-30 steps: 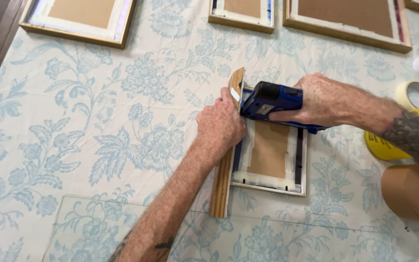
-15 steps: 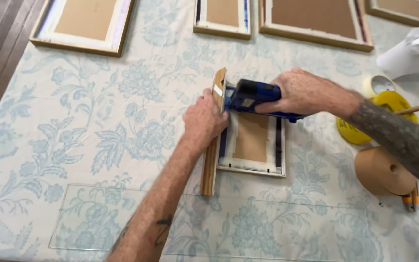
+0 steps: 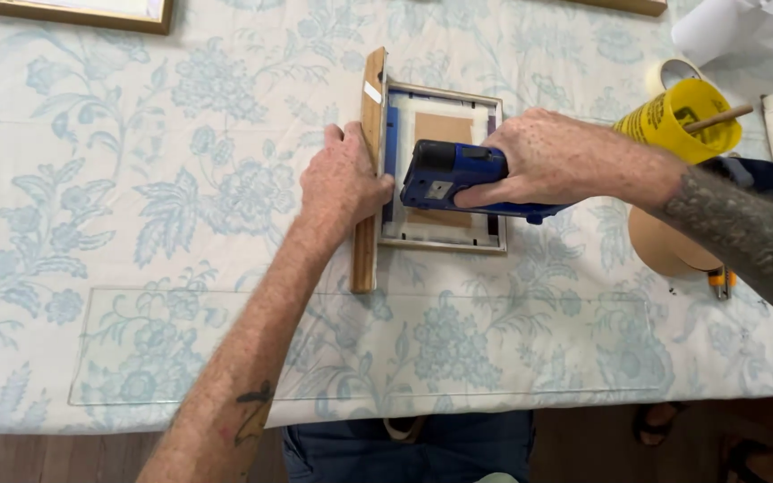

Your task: Securing wooden strips to a picture frame using a manual staple gun

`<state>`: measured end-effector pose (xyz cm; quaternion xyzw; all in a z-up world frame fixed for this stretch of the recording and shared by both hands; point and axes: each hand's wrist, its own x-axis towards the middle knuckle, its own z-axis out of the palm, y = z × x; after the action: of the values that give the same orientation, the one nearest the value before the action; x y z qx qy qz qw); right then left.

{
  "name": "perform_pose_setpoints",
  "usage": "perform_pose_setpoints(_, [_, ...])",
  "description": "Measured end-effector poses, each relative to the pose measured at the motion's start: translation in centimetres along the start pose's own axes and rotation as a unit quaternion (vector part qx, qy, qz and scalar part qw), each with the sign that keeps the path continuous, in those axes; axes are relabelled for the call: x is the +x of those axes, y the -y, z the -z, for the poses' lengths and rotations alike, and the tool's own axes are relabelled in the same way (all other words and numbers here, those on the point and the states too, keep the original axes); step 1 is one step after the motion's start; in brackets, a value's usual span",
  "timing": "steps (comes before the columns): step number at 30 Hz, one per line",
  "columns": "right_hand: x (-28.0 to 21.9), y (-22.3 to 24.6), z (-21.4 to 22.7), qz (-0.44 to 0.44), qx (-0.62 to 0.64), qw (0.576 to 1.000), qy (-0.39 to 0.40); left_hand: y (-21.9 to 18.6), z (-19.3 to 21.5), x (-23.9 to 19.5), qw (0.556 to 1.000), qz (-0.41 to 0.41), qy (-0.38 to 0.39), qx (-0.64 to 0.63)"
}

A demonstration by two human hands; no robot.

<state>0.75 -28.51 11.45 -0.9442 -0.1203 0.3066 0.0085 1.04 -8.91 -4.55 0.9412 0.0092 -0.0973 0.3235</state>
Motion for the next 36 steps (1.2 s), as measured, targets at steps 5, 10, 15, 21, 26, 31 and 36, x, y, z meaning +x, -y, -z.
perform_pose_setpoints(5, [0.5, 0.8, -0.4, -0.006, 0.016, 1.0, 0.005, 0.0, 0.2, 0.0, 1.0, -0.003, -0.01, 0.007])
perform_pose_setpoints(10, [1.0, 1.7, -0.4, -0.004, 0.01, 1.0, 0.01, 0.5, -0.7, 0.9, 1.0, -0.004, -0.017, 0.003])
perform_pose_setpoints(15, [1.1, 1.4, -0.8, -0.004, 0.016, 1.0, 0.001, 0.4, -0.6, 1.1, 1.0, -0.017, -0.022, 0.008])
perform_pose_setpoints(21, [1.2, 1.6, -1.1, -0.001, 0.024, 1.0, 0.001, 0.6, -0.9, 2.0, 1.0, -0.008, -0.025, 0.005])
perform_pose_setpoints(26, [1.5, 1.6, -1.2, -0.01, 0.009, 1.0, -0.004, 0.4, -0.4, 2.8, 1.0, 0.007, -0.022, 0.014])
perform_pose_setpoints(31, [2.3, 0.8, -2.0, 0.035, -0.144, 0.989, 0.016, -1.2, 0.2, 4.0, 0.992, 0.078, 0.053, 0.083])
perform_pose_setpoints(36, [2.4, 1.4, -1.7, 0.029, -0.134, 0.99, 0.026, -1.1, 0.1, 5.0, 0.994, 0.087, 0.043, 0.059])
